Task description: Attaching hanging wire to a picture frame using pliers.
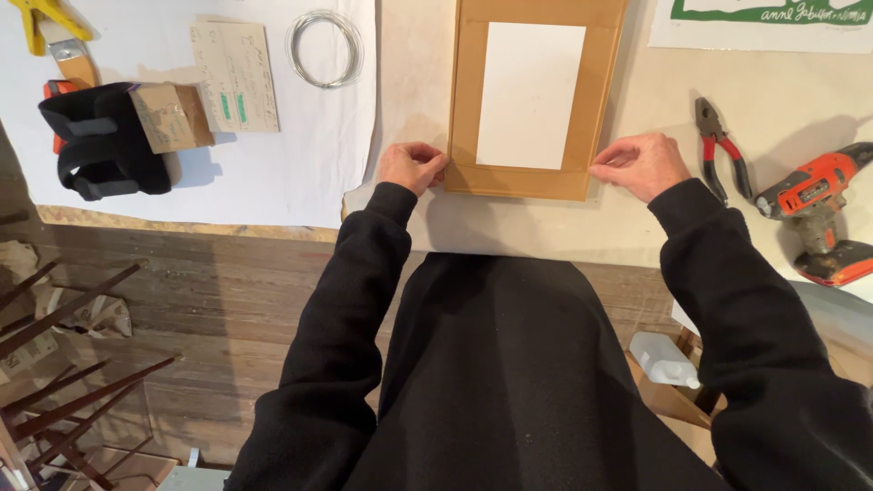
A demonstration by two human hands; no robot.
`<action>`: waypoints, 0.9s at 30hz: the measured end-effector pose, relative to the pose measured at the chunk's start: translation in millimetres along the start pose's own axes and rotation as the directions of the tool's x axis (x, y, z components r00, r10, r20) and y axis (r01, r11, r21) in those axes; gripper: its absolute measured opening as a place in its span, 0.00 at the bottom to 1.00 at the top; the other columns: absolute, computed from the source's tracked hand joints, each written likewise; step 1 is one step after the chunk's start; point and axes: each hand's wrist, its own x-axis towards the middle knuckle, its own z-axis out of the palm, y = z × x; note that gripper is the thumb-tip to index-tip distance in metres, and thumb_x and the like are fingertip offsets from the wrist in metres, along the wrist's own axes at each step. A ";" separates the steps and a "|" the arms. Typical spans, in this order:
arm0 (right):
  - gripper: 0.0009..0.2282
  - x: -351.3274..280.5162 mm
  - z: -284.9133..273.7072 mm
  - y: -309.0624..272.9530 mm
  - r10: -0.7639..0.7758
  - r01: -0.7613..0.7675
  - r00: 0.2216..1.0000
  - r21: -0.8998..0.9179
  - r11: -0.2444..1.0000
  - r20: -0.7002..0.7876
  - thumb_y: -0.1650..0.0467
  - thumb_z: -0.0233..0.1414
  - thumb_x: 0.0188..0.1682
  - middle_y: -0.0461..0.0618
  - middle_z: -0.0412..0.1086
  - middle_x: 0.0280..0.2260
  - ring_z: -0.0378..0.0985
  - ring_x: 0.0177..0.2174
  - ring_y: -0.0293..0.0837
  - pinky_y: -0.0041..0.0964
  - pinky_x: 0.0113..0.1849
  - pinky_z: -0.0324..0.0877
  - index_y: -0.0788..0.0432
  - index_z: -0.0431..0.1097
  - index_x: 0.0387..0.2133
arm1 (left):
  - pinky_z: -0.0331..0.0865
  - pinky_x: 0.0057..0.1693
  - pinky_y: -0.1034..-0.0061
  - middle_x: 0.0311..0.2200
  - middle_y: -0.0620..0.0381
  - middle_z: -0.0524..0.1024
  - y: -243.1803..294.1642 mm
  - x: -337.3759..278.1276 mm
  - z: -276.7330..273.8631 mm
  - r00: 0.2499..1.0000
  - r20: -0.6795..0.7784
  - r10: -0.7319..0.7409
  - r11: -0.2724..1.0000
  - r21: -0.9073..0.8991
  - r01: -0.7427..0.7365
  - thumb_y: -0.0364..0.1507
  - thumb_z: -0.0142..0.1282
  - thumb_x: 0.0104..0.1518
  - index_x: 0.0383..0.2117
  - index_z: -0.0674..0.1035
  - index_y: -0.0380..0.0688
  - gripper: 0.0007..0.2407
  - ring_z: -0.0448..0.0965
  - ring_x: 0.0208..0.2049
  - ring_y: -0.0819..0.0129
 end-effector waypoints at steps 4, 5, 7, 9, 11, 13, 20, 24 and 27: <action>0.11 -2.9 -3.2 -8.7 0.068 -0.069 0.998 0.055 0.996 0.013 0.72 0.70 0.41 0.62 0.80 0.31 0.85 0.32 0.45 0.32 0.36 0.82 0.61 0.81 0.37 | 0.82 0.43 0.77 0.26 0.68 0.87 2.4 0.1 -0.1 1.000 -0.001 -0.015 1.000 -0.001 0.015 0.41 0.70 0.46 0.28 0.90 0.63 0.07 0.87 0.23 0.70; 0.11 -2.1 -3.2 -9.4 0.079 -0.080 0.997 0.047 0.996 0.019 0.72 0.70 0.42 0.63 0.80 0.30 0.85 0.31 0.46 0.32 0.36 0.82 0.61 0.81 0.36 | 0.82 0.43 0.76 0.27 0.67 0.87 2.2 -0.1 -0.4 1.000 -0.002 -0.018 1.000 0.007 0.018 0.42 0.70 0.46 0.29 0.90 0.64 0.07 0.88 0.24 0.68; 0.10 0.9 -4.1 -8.6 0.089 -0.090 0.996 0.038 0.995 0.025 0.72 0.70 0.42 0.63 0.80 0.30 0.85 0.31 0.46 0.33 0.36 0.82 0.62 0.81 0.36 | 0.82 0.44 0.74 0.28 0.66 0.87 2.4 0.2 -0.1 1.000 -0.003 -0.021 1.000 0.015 0.021 0.42 0.70 0.46 0.29 0.90 0.64 0.07 0.88 0.26 0.65; 0.11 4.3 -4.9 -5.3 0.127 -0.128 0.991 0.017 0.992 0.046 0.72 0.71 0.40 0.62 0.80 0.30 0.85 0.30 0.45 0.32 0.36 0.83 0.61 0.81 0.35 | 0.82 0.42 0.82 0.25 0.67 0.87 1.9 -0.5 1.2 1.000 -0.015 -0.022 0.999 -0.039 0.021 0.39 0.69 0.46 0.28 0.90 0.61 0.06 0.87 0.21 0.73; 0.11 0.7 -4.7 -16.4 0.141 -0.142 0.989 0.016 0.990 0.055 0.73 0.70 0.40 0.63 0.80 0.31 0.85 0.30 0.46 0.33 0.36 0.83 0.63 0.81 0.36 | 0.82 0.42 0.78 0.27 0.65 0.87 1.9 -1.3 -0.4 1.000 -0.010 -0.019 1.000 -0.020 0.018 0.40 0.70 0.46 0.29 0.90 0.62 0.07 0.87 0.24 0.68; 0.12 0.1 -5.8 -22.7 0.152 -0.153 0.987 0.014 0.988 0.059 0.73 0.69 0.40 0.65 0.80 0.32 0.85 0.31 0.47 0.33 0.37 0.83 0.65 0.81 0.37 | 0.82 0.41 0.73 0.29 0.64 0.88 4.6 -1.7 -0.8 1.000 -0.005 -0.011 1.000 -0.002 0.011 0.41 0.70 0.46 0.29 0.90 0.62 0.07 0.88 0.26 0.63; 0.13 8.3 -4.9 -15.8 0.166 -0.163 0.983 -0.037 0.986 0.074 0.72 0.69 0.38 0.64 0.80 0.30 0.85 0.30 0.47 0.35 0.37 0.84 0.65 0.81 0.36 | 0.83 0.37 0.83 0.25 0.62 0.87 8.7 -4.8 -2.0 1.000 -0.012 -0.027 0.994 -0.106 0.025 0.36 0.70 0.46 0.28 0.90 0.57 0.06 0.87 0.21 0.70; 0.13 8.5 -5.2 -16.0 0.169 -0.165 0.982 -0.049 0.985 0.090 0.72 0.68 0.39 0.64 0.80 0.30 0.85 0.29 0.47 0.35 0.38 0.83 0.67 0.81 0.36 | 0.83 0.36 0.85 0.23 0.62 0.86 10.1 -6.9 -3.6 0.999 -0.008 -0.032 0.990 -0.136 0.031 0.35 0.69 0.46 0.28 0.90 0.56 0.05 0.87 0.20 0.71; 0.13 7.1 -5.9 -21.8 0.175 -0.168 0.980 -0.075 0.983 0.095 0.72 0.67 0.38 0.65 0.80 0.29 0.85 0.28 0.47 0.35 0.37 0.83 0.68 0.81 0.36 | 0.83 0.36 0.84 0.24 0.61 0.86 9.3 -6.1 -3.3 0.999 -0.006 -0.036 0.988 -0.149 0.035 0.34 0.69 0.47 0.28 0.90 0.54 0.05 0.87 0.20 0.70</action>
